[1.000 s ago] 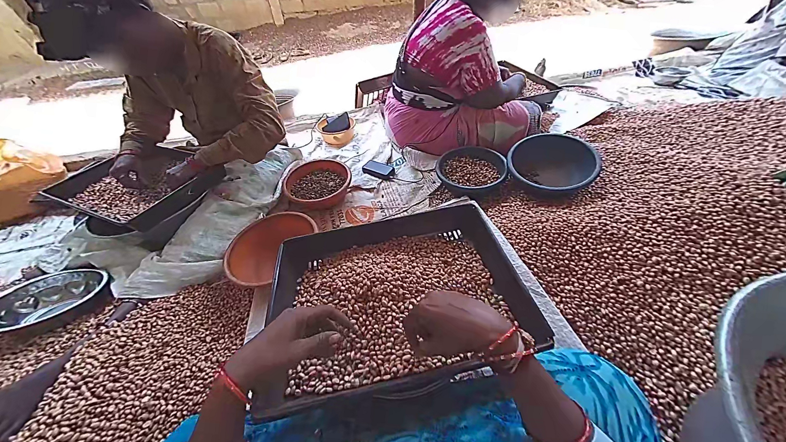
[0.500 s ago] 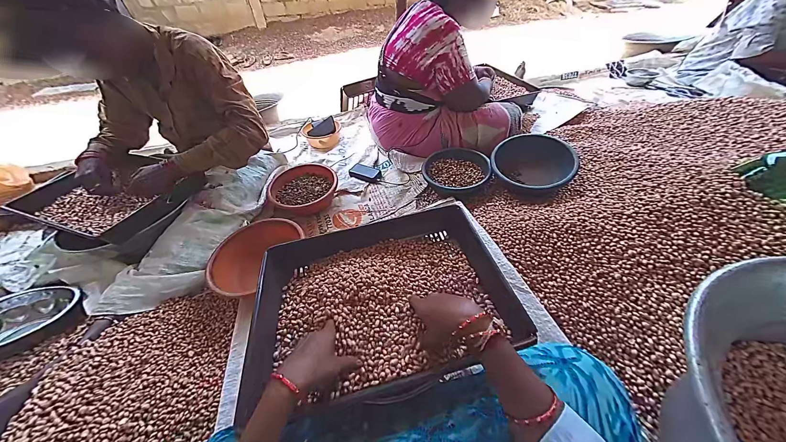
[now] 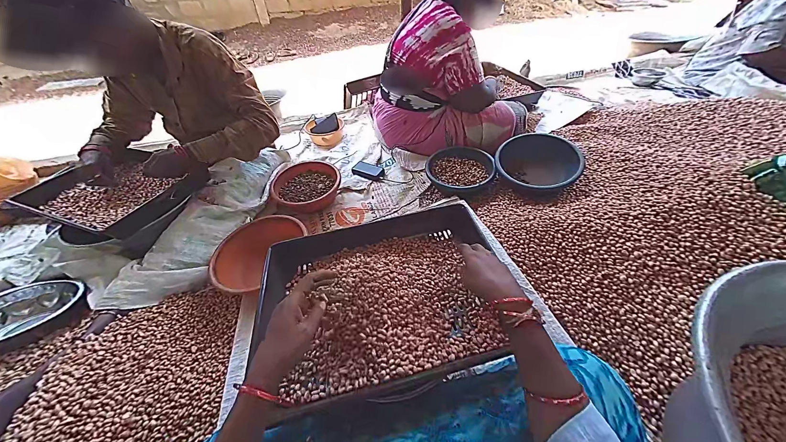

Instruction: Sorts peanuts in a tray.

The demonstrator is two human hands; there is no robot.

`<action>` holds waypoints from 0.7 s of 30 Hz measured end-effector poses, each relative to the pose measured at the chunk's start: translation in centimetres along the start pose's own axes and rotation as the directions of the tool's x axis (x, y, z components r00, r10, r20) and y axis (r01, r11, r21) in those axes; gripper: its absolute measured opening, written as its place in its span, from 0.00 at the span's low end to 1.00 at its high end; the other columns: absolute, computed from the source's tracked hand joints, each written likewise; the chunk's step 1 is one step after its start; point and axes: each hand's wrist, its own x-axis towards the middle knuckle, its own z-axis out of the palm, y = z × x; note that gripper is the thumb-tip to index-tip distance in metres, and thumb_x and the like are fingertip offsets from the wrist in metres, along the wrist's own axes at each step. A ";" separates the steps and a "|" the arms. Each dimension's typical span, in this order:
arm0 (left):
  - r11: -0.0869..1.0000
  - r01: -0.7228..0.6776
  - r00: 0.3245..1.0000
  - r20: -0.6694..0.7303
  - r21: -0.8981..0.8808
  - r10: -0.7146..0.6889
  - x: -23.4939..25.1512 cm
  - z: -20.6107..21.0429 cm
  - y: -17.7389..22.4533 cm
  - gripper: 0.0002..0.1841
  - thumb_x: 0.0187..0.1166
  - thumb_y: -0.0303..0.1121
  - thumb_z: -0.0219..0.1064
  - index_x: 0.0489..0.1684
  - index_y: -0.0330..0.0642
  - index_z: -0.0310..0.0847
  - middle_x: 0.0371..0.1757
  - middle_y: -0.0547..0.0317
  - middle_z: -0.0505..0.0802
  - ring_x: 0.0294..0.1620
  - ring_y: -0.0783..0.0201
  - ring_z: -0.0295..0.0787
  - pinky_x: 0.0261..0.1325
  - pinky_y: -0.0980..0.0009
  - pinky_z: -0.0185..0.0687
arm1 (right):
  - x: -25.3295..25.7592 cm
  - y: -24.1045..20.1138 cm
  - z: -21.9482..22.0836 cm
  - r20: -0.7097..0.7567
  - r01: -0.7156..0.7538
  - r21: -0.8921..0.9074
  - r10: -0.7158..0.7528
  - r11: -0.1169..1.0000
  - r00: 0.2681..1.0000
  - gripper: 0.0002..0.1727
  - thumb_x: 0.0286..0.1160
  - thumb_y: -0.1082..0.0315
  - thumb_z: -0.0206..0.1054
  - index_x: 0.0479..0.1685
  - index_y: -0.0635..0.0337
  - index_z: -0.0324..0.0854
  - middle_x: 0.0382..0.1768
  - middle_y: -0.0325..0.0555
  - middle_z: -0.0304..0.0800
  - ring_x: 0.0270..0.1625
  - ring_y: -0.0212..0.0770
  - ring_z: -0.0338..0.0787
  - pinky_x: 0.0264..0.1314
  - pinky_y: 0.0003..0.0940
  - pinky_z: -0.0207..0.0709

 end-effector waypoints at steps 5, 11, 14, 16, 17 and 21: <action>0.926 -0.047 0.993 -0.086 0.374 0.085 -0.4 0.0 0.2 0.14 0.78 0.23 0.66 0.60 0.38 0.88 0.61 0.45 0.91 0.57 0.51 0.92 0.63 0.51 0.87 | -1.7 -2.2 0.7 0.251 0.044 -0.178 0.002 0.983 0.968 0.21 0.88 0.65 0.59 0.73 0.66 0.77 0.68 0.70 0.84 0.73 0.70 0.83 0.69 0.70 0.74; 0.840 -0.168 0.985 0.053 0.516 0.165 -1.3 4.5 0.5 0.07 0.75 0.29 0.73 0.44 0.43 0.95 0.46 0.45 0.94 0.47 0.46 0.93 0.53 0.47 0.88 | -3.5 -3.7 -0.1 0.088 0.410 0.083 -0.417 0.908 0.905 0.13 0.85 0.63 0.64 0.58 0.59 0.88 0.49 0.56 0.93 0.55 0.57 0.91 0.61 0.63 0.78; 0.759 -0.234 0.968 0.070 0.608 0.242 -1.7 7.1 0.4 0.06 0.75 0.32 0.74 0.43 0.45 0.96 0.45 0.45 0.93 0.52 0.42 0.92 0.49 0.47 0.88 | -4.3 -4.5 -0.9 0.010 0.400 0.057 -0.401 0.915 0.916 0.13 0.84 0.63 0.65 0.56 0.58 0.90 0.49 0.53 0.94 0.55 0.55 0.91 0.60 0.60 0.78; 0.719 -0.237 0.968 0.093 0.653 0.235 -1.8 8.1 0.3 0.06 0.75 0.33 0.75 0.43 0.44 0.96 0.47 0.44 0.93 0.55 0.41 0.90 0.49 0.48 0.89 | -4.1 -4.6 -0.7 0.023 0.382 0.019 -0.382 0.924 0.924 0.13 0.84 0.62 0.65 0.55 0.57 0.91 0.49 0.53 0.95 0.56 0.56 0.91 0.60 0.61 0.78; 0.711 -0.236 0.969 0.109 0.663 0.220 -1.8 8.2 0.3 0.07 0.75 0.33 0.74 0.43 0.44 0.96 0.47 0.43 0.93 0.56 0.41 0.90 0.51 0.48 0.89 | -3.9 -4.6 -0.5 0.045 0.370 -0.005 -0.369 0.929 0.928 0.13 0.84 0.62 0.65 0.56 0.57 0.91 0.50 0.54 0.94 0.57 0.57 0.91 0.61 0.61 0.77; 0.700 -0.249 0.968 0.169 0.669 0.183 -1.6 8.0 0.2 0.08 0.77 0.33 0.72 0.47 0.44 0.96 0.52 0.43 0.93 0.60 0.43 0.89 0.60 0.50 0.86 | -3.2 -5.0 0.8 0.092 0.346 -0.081 -0.338 0.935 0.937 0.14 0.84 0.64 0.64 0.57 0.59 0.90 0.53 0.58 0.93 0.61 0.61 0.90 0.62 0.63 0.76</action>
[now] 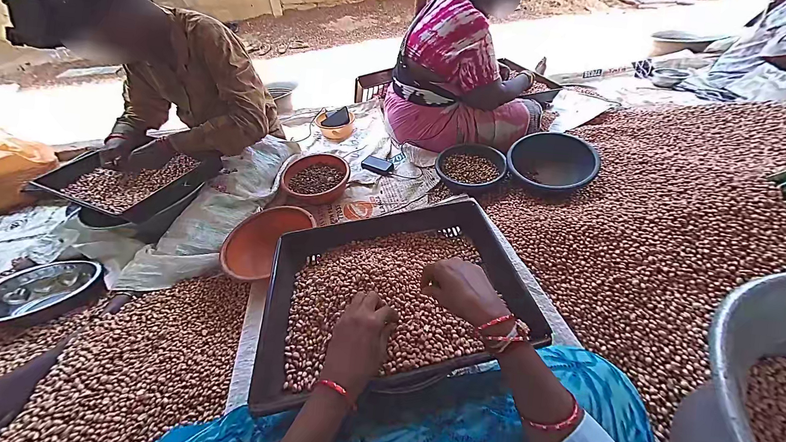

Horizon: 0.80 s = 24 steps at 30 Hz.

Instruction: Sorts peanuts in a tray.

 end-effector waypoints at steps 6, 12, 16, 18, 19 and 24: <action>0.985 0.050 0.999 0.015 -0.166 -0.048 0.2 -0.6 -1.0 0.08 0.75 0.30 0.72 0.45 0.42 0.95 0.50 0.44 0.93 0.57 0.47 0.90 0.60 0.52 0.86 | 1.6 -0.3 2.2 0.026 -0.051 -0.043 0.052 0.998 0.998 0.15 0.81 0.61 0.67 0.57 0.61 0.87 0.53 0.61 0.92 0.61 0.63 0.89 0.62 0.64 0.76; 0.613 0.232 0.957 0.064 -0.755 -0.283 0.2 -4.4 -5.5 0.11 0.75 0.23 0.56 0.52 0.32 0.78 0.34 0.60 0.88 0.24 0.73 0.85 0.29 0.76 0.84 | 2.0 0.3 2.5 0.057 -0.016 0.006 0.015 1.000 0.998 0.15 0.78 0.62 0.67 0.56 0.61 0.87 0.51 0.60 0.92 0.59 0.62 0.89 0.60 0.65 0.76; 0.888 0.321 0.941 0.219 -0.329 -0.258 0.1 -4.9 -4.6 0.08 0.79 0.32 0.72 0.49 0.40 0.90 0.24 0.60 0.84 0.24 0.66 0.74 0.36 0.64 0.74 | 2.0 2.3 1.6 -0.199 0.217 0.356 -0.153 0.909 0.968 0.14 0.75 0.62 0.72 0.50 0.63 0.87 0.41 0.50 0.93 0.45 0.44 0.90 0.55 0.48 0.79; 0.923 0.350 0.908 0.299 -0.161 -0.293 0.3 -4.3 -3.4 0.11 0.79 0.36 0.73 0.52 0.41 0.92 0.34 0.48 0.92 0.36 0.52 0.86 0.49 0.50 0.81 | 1.2 2.7 0.4 -0.351 0.311 0.562 -0.119 0.766 0.929 0.12 0.75 0.67 0.69 0.50 0.65 0.84 0.38 0.43 0.90 0.36 0.32 0.88 0.45 0.33 0.82; 0.924 0.366 0.890 0.333 -0.112 -0.312 0.4 -3.9 -2.9 0.13 0.79 0.36 0.73 0.55 0.41 0.92 0.44 0.44 0.95 0.46 0.46 0.91 0.59 0.45 0.82 | 0.9 2.8 0.1 -0.408 0.342 0.626 -0.080 0.701 0.910 0.09 0.74 0.69 0.65 0.48 0.62 0.82 0.35 0.38 0.89 0.31 0.28 0.87 0.38 0.28 0.82; 0.923 0.328 0.907 0.340 -0.202 -0.248 0.3 -3.5 -3.6 0.11 0.79 0.37 0.73 0.51 0.41 0.92 0.34 0.51 0.91 0.35 0.55 0.86 0.49 0.54 0.81 | -1.5 2.8 -0.3 -0.297 0.298 0.401 -0.185 0.866 0.937 0.10 0.78 0.65 0.65 0.49 0.61 0.86 0.24 0.34 0.74 0.25 0.27 0.69 0.33 0.28 0.65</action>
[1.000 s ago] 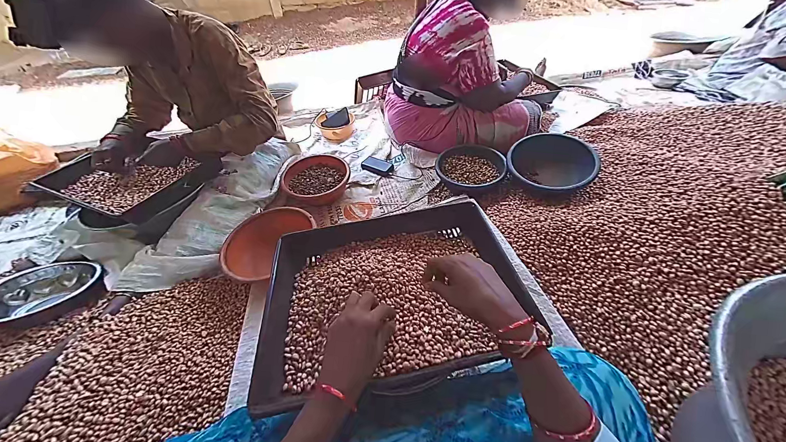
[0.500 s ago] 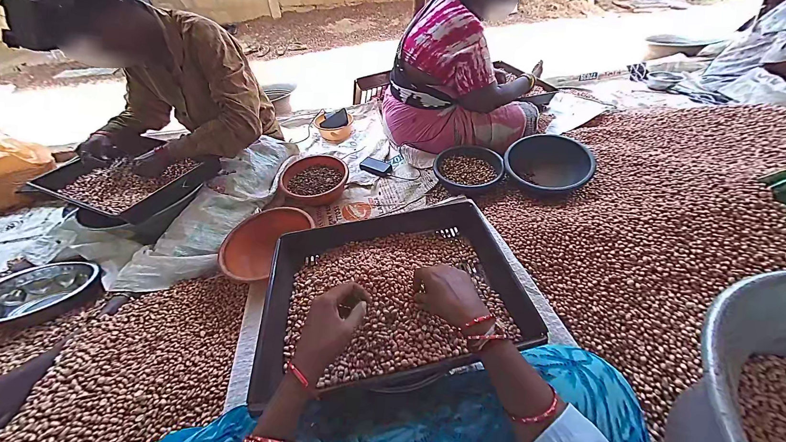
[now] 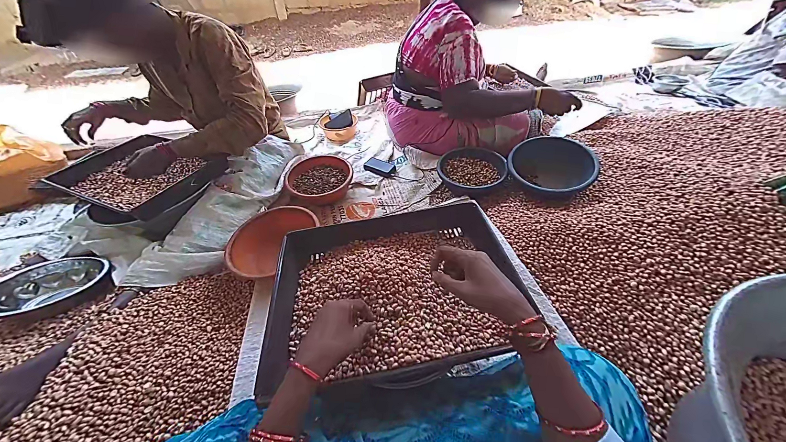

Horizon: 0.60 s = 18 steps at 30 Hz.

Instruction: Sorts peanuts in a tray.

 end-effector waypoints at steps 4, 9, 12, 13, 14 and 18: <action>0.803 -0.211 0.966 -0.245 -0.558 0.083 -0.2 -2.0 -2.6 0.07 0.76 0.25 0.60 0.44 0.36 0.81 0.24 0.71 0.82 0.20 0.80 0.75 0.27 0.82 0.74 | -1.1 -0.1 2.5 0.333 0.048 -0.309 0.061 0.950 0.941 0.12 0.77 0.62 0.73 0.50 0.59 0.92 0.41 0.57 0.94 0.48 0.60 0.91 0.56 0.64 0.78; 0.926 -0.090 0.940 -0.340 -0.367 -0.043 -0.1 -2.4 -2.7 0.10 0.81 0.26 0.62 0.54 0.37 0.85 0.30 0.62 0.85 0.24 0.72 0.74 0.33 0.71 0.71 | -0.5 0.0 4.2 0.399 -0.006 -0.411 0.186 0.912 0.898 0.12 0.75 0.64 0.74 0.51 0.60 0.91 0.48 0.61 0.93 0.57 0.64 0.90 0.60 0.68 0.76; 0.997 -0.015 0.936 -0.353 -0.080 -0.014 0.3 -0.5 -1.2 0.10 0.82 0.30 0.66 0.55 0.41 0.90 0.30 0.52 0.89 0.28 0.57 0.82 0.41 0.56 0.79 | -0.3 -0.1 4.0 0.416 -0.010 -0.422 0.204 0.906 0.886 0.11 0.76 0.65 0.73 0.50 0.60 0.91 0.47 0.60 0.93 0.56 0.63 0.90 0.59 0.65 0.77; 1.000 -0.012 0.937 -0.348 -0.023 0.003 0.5 0.0 -0.7 0.11 0.83 0.30 0.65 0.56 0.41 0.91 0.35 0.47 0.93 0.33 0.51 0.87 0.46 0.51 0.82 | -0.2 -0.1 4.0 0.419 -0.019 -0.424 0.215 0.906 0.882 0.10 0.76 0.65 0.73 0.50 0.60 0.91 0.47 0.59 0.93 0.56 0.62 0.90 0.59 0.65 0.77; 1.000 -0.008 0.941 -0.337 0.026 0.016 0.6 0.3 -0.3 0.12 0.84 0.30 0.64 0.58 0.41 0.91 0.43 0.44 0.95 0.42 0.47 0.92 0.53 0.47 0.84 | -0.2 0.0 4.0 0.419 -0.027 -0.426 0.224 0.904 0.880 0.10 0.76 0.65 0.73 0.49 0.60 0.91 0.48 0.59 0.93 0.56 0.62 0.90 0.59 0.64 0.77; 0.987 0.036 0.967 -0.256 0.154 0.005 0.9 0.9 1.0 0.15 0.84 0.30 0.64 0.65 0.42 0.89 0.62 0.43 0.93 0.65 0.43 0.90 0.70 0.44 0.80 | -0.1 0.3 4.1 0.424 -0.035 -0.426 0.234 0.904 0.875 0.10 0.78 0.66 0.72 0.50 0.61 0.91 0.49 0.59 0.93 0.58 0.62 0.90 0.61 0.64 0.78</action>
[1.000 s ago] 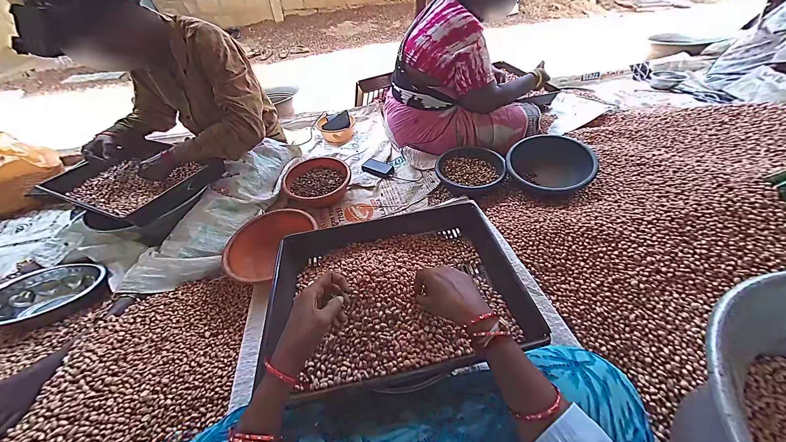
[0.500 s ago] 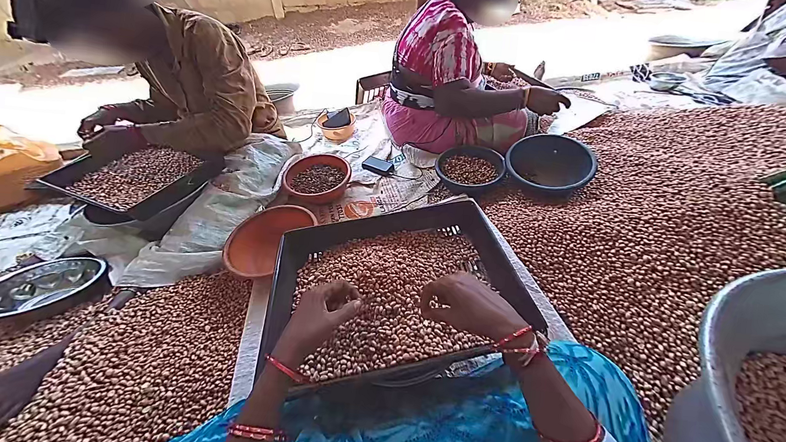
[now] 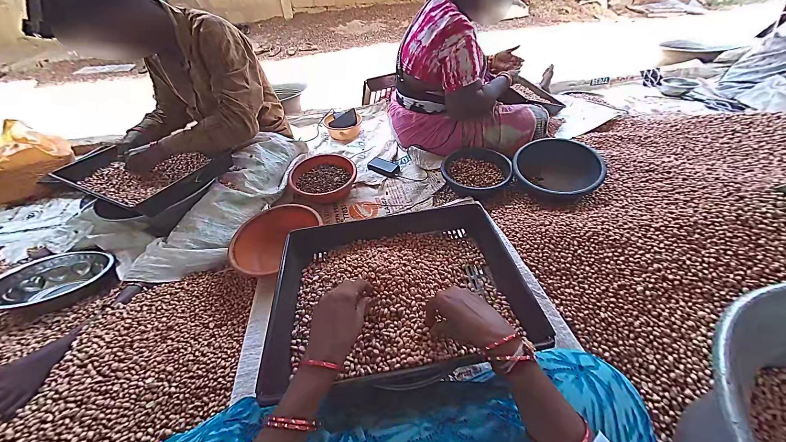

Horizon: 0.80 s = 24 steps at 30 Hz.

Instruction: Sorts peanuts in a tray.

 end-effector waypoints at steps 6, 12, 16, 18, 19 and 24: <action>0.894 0.006 0.989 -0.129 -0.449 -0.071 0.7 -0.9 -3.2 0.08 0.80 0.29 0.67 0.50 0.36 0.87 0.27 0.59 0.86 0.24 0.68 0.77 0.35 0.68 0.75 | 0.0 0.1 -0.2 -0.071 0.004 0.026 -0.002 1.000 0.997 0.12 0.80 0.63 0.70 0.51 0.62 0.91 0.48 0.60 0.94 0.57 0.63 0.91 0.61 0.65 0.77; 0.976 0.143 0.989 -0.004 -0.164 -0.145 0.4 -2.6 -4.0 0.10 0.80 0.33 0.70 0.53 0.42 0.90 0.30 0.52 0.88 0.31 0.55 0.81 0.43 0.52 0.77 | 0.4 -1.4 -0.8 -0.334 -0.006 0.175 0.065 0.985 0.940 0.14 0.85 0.61 0.64 0.57 0.59 0.90 0.46 0.57 0.93 0.52 0.57 0.91 0.60 0.58 0.79; 0.975 0.223 0.967 0.123 0.021 -0.224 0.6 -1.6 -2.3 0.14 0.82 0.37 0.69 0.60 0.42 0.90 0.54 0.40 0.94 0.58 0.40 0.91 0.65 0.40 0.79 | 1.2 -2.7 -0.3 -0.416 0.035 0.163 0.037 0.986 0.908 0.15 0.86 0.63 0.62 0.57 0.61 0.90 0.49 0.57 0.94 0.56 0.56 0.92 0.64 0.56 0.79; 0.986 0.162 0.973 0.170 -0.039 -0.153 0.7 -1.8 -2.7 0.13 0.82 0.35 0.69 0.56 0.39 0.90 0.46 0.41 0.94 0.48 0.44 0.91 0.60 0.45 0.81 | 1.8 -3.1 0.3 -0.428 0.062 0.133 0.001 0.989 0.904 0.15 0.86 0.63 0.61 0.55 0.61 0.90 0.51 0.56 0.95 0.58 0.56 0.92 0.64 0.56 0.79; 0.984 0.094 0.975 0.212 -0.150 -0.060 0.5 -2.3 -3.4 0.10 0.81 0.33 0.69 0.52 0.37 0.90 0.38 0.47 0.92 0.38 0.52 0.88 0.51 0.52 0.81 | 2.1 -3.2 0.6 -0.432 0.074 0.116 -0.017 0.990 0.902 0.15 0.85 0.64 0.62 0.55 0.62 0.90 0.51 0.57 0.95 0.59 0.57 0.92 0.63 0.57 0.80; 0.471 -0.083 0.570 0.346 -0.878 0.745 -0.9 -5.6 -6.8 0.13 0.87 0.37 0.64 0.57 0.41 0.91 0.53 0.63 0.97 0.54 0.71 0.94 0.63 0.72 0.89 | 3.1 -4.0 1.3 -0.366 0.054 0.064 -0.027 0.997 0.930 0.14 0.83 0.66 0.63 0.57 0.62 0.88 0.53 0.60 0.93 0.58 0.61 0.92 0.59 0.60 0.80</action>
